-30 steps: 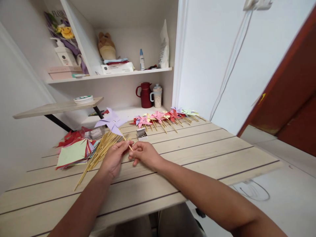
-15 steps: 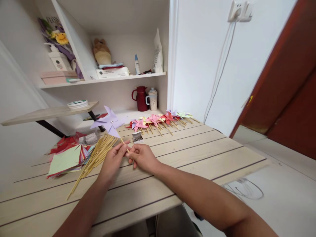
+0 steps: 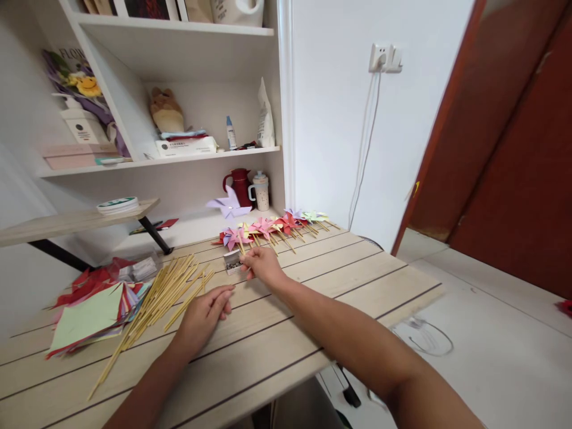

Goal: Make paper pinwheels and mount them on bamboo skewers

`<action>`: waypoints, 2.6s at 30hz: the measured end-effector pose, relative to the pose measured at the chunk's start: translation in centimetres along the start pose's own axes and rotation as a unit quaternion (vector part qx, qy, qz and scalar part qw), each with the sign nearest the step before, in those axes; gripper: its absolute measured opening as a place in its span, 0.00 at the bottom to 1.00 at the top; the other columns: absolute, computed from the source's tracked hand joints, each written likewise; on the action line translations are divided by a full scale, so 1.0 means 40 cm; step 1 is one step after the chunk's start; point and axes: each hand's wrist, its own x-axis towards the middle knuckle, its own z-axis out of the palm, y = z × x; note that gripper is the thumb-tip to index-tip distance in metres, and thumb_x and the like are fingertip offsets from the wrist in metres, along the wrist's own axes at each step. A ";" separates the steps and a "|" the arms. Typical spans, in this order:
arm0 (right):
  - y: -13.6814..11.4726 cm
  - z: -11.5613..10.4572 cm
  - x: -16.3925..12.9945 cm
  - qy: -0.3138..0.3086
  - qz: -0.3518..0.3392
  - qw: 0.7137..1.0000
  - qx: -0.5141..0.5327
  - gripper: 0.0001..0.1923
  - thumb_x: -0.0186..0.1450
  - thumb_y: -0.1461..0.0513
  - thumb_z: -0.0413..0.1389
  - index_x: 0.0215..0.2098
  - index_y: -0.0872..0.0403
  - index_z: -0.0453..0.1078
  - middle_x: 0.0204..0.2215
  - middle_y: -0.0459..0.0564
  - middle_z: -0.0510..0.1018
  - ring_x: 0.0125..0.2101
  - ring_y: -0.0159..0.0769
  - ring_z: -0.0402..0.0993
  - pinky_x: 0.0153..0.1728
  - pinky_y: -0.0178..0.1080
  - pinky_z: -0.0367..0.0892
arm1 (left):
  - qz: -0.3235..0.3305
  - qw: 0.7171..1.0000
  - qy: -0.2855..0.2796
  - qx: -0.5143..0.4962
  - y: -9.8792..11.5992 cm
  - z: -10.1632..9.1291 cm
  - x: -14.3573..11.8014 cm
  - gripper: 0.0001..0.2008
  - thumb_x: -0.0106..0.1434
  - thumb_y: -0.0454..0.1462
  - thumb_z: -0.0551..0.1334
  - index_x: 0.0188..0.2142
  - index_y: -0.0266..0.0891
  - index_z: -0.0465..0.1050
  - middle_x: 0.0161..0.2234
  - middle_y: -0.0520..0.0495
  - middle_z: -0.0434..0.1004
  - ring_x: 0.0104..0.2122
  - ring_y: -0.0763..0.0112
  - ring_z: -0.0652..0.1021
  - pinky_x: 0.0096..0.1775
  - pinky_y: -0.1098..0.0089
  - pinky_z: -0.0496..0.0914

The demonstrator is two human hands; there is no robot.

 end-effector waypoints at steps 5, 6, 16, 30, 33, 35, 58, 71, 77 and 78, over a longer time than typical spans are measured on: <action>-0.007 -0.112 0.054 0.054 0.004 0.995 -0.087 0.15 0.63 0.56 0.61 0.24 0.54 0.64 0.19 0.45 0.77 0.13 0.25 0.66 0.15 0.29 0.60 | 0.039 0.996 -0.051 0.064 0.009 0.014 -0.007 0.18 0.66 0.46 0.55 0.41 0.45 0.83 0.25 0.50 0.80 0.27 0.64 0.78 0.34 0.68 0.67; -0.007 -0.134 0.058 0.063 0.007 0.992 -0.113 0.14 0.64 0.57 0.61 0.24 0.54 0.65 0.19 0.45 0.77 0.13 0.26 0.67 0.16 0.29 0.60 | 0.043 0.995 -0.055 0.073 0.012 0.015 -0.007 0.18 0.67 0.46 0.55 0.41 0.45 0.83 0.25 0.50 0.80 0.28 0.64 0.78 0.35 0.68 0.67; 0.039 -0.154 0.098 0.105 0.064 0.923 -0.364 0.12 0.65 0.60 0.59 0.24 0.55 0.71 0.24 0.47 0.81 0.25 0.31 0.75 0.27 0.33 0.59 | 0.060 0.985 -0.088 0.135 0.008 0.017 -0.009 0.18 0.69 0.43 0.52 0.38 0.44 0.81 0.28 0.49 0.81 0.31 0.65 0.78 0.37 0.68 0.65; 0.104 -0.108 0.097 0.108 0.087 0.863 -0.485 0.12 0.66 0.54 0.59 0.32 0.53 0.77 0.35 0.53 0.83 0.36 0.39 0.76 0.29 0.36 0.57 | 0.074 0.976 -0.130 0.161 0.012 0.005 -0.008 0.17 0.69 0.41 0.53 0.39 0.42 0.82 0.40 0.44 0.83 0.41 0.61 0.78 0.44 0.66 0.67; 0.102 -0.110 0.097 0.105 0.086 0.864 -0.485 0.12 0.66 0.54 0.59 0.32 0.53 0.78 0.34 0.52 0.83 0.36 0.38 0.76 0.29 0.35 0.56 | 0.070 0.976 -0.132 0.160 0.011 0.005 -0.008 0.17 0.69 0.41 0.54 0.39 0.43 0.82 0.39 0.44 0.82 0.41 0.61 0.78 0.43 0.66 0.67; 0.102 -0.111 0.099 0.103 0.086 0.865 -0.483 0.12 0.66 0.54 0.59 0.32 0.53 0.78 0.34 0.52 0.83 0.35 0.38 0.75 0.29 0.35 0.56 | 0.071 0.976 -0.134 0.159 0.010 0.006 -0.008 0.17 0.69 0.41 0.53 0.39 0.42 0.82 0.39 0.44 0.82 0.40 0.61 0.78 0.43 0.66 0.67; 0.094 -0.121 0.100 0.079 0.107 0.890 -0.437 0.11 0.62 0.54 0.63 0.30 0.53 0.78 0.30 0.49 0.83 0.31 0.35 0.76 0.28 0.35 0.55 | 0.067 0.978 -0.130 0.152 0.008 0.005 -0.004 0.16 0.69 0.41 0.54 0.41 0.42 0.82 0.41 0.43 0.83 0.43 0.60 0.78 0.46 0.64 0.68; 0.075 -0.124 0.087 0.048 0.117 0.902 -0.412 0.12 0.62 0.55 0.63 0.26 0.54 0.76 0.23 0.46 0.81 0.25 0.31 0.74 0.27 0.34 0.57 | 0.071 0.976 -0.133 0.156 0.006 0.005 -0.005 0.17 0.69 0.42 0.54 0.43 0.42 0.82 0.42 0.45 0.83 0.44 0.61 0.79 0.47 0.64 0.69; 0.070 -0.123 0.086 0.045 0.121 0.903 -0.411 0.12 0.62 0.55 0.63 0.25 0.54 0.76 0.22 0.46 0.81 0.25 0.31 0.74 0.27 0.34 0.58 | 0.068 0.974 -0.139 0.167 0.004 0.006 -0.002 0.16 0.69 0.41 0.54 0.43 0.43 0.81 0.43 0.45 0.82 0.44 0.62 0.79 0.47 0.65 0.68; 0.069 -0.123 0.086 0.044 0.120 0.903 -0.411 0.13 0.62 0.55 0.63 0.25 0.54 0.76 0.22 0.46 0.81 0.25 0.31 0.74 0.27 0.34 0.58 | 0.068 0.974 -0.139 0.168 0.003 0.007 -0.002 0.16 0.69 0.41 0.54 0.43 0.43 0.81 0.43 0.45 0.82 0.44 0.61 0.79 0.47 0.65 0.68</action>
